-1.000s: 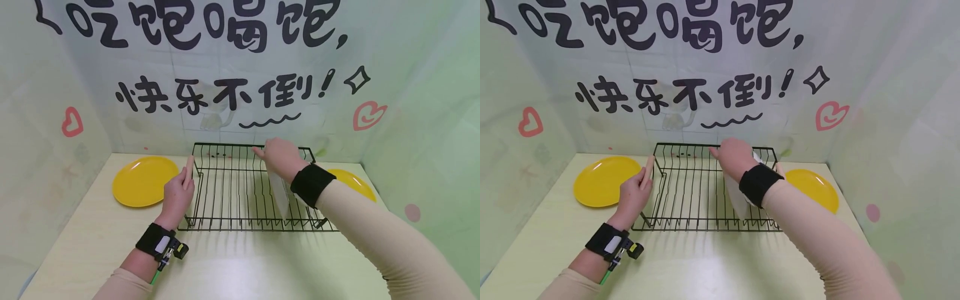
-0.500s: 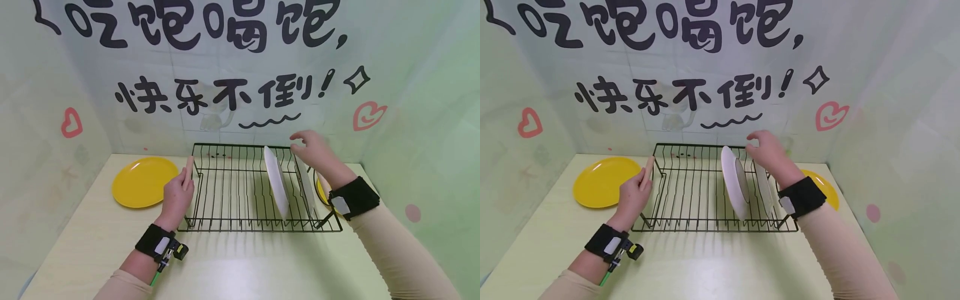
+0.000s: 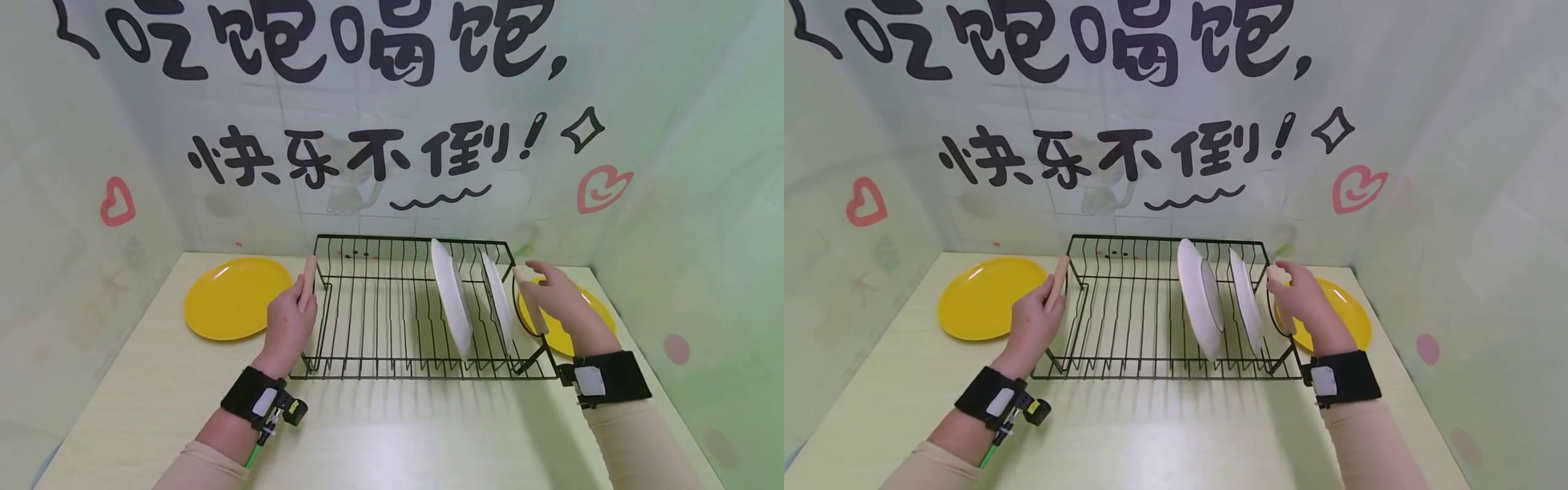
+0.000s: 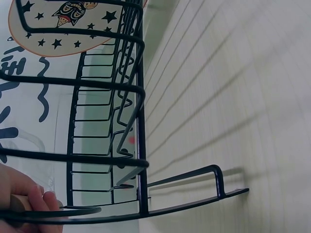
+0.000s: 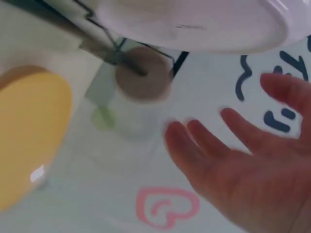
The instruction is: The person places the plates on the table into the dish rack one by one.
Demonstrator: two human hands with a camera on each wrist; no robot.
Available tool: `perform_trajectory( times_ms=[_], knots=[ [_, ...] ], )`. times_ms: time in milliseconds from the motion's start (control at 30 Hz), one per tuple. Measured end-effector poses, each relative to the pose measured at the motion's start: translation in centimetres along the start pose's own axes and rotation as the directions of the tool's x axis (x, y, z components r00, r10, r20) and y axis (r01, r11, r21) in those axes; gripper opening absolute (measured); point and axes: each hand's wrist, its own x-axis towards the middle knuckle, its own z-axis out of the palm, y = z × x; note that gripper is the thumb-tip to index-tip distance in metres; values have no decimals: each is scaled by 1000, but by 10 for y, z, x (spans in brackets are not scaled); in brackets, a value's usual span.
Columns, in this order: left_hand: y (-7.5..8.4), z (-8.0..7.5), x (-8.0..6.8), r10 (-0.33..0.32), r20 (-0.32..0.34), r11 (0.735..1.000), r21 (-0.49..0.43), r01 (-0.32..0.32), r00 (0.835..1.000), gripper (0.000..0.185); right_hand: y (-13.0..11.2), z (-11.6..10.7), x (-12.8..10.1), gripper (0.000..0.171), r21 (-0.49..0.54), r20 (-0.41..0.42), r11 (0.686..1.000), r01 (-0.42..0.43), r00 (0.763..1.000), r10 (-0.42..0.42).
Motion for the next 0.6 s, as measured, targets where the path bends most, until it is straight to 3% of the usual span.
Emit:
perform_trajectory(
  times_ms=[167,400,500,600],
  knots=[
    [0,-1,-1,-2,0,1000,1,2,1000,52,21,7,-3,76,8,135,997,-74,988,72],
    [0,-1,-1,1,-1,1000,1,-1,1000,52,41,10,1,65,194,167,981,-26,986,-7],
    [1,-1,-1,-1,2,1000,13,1,1000,52,50,9,4,62,280,179,959,-35,984,-17],
    [2,-2,-1,-4,7,1000,16,4,1000,52,56,7,5,60,393,213,918,-53,976,-35]
  ],
)
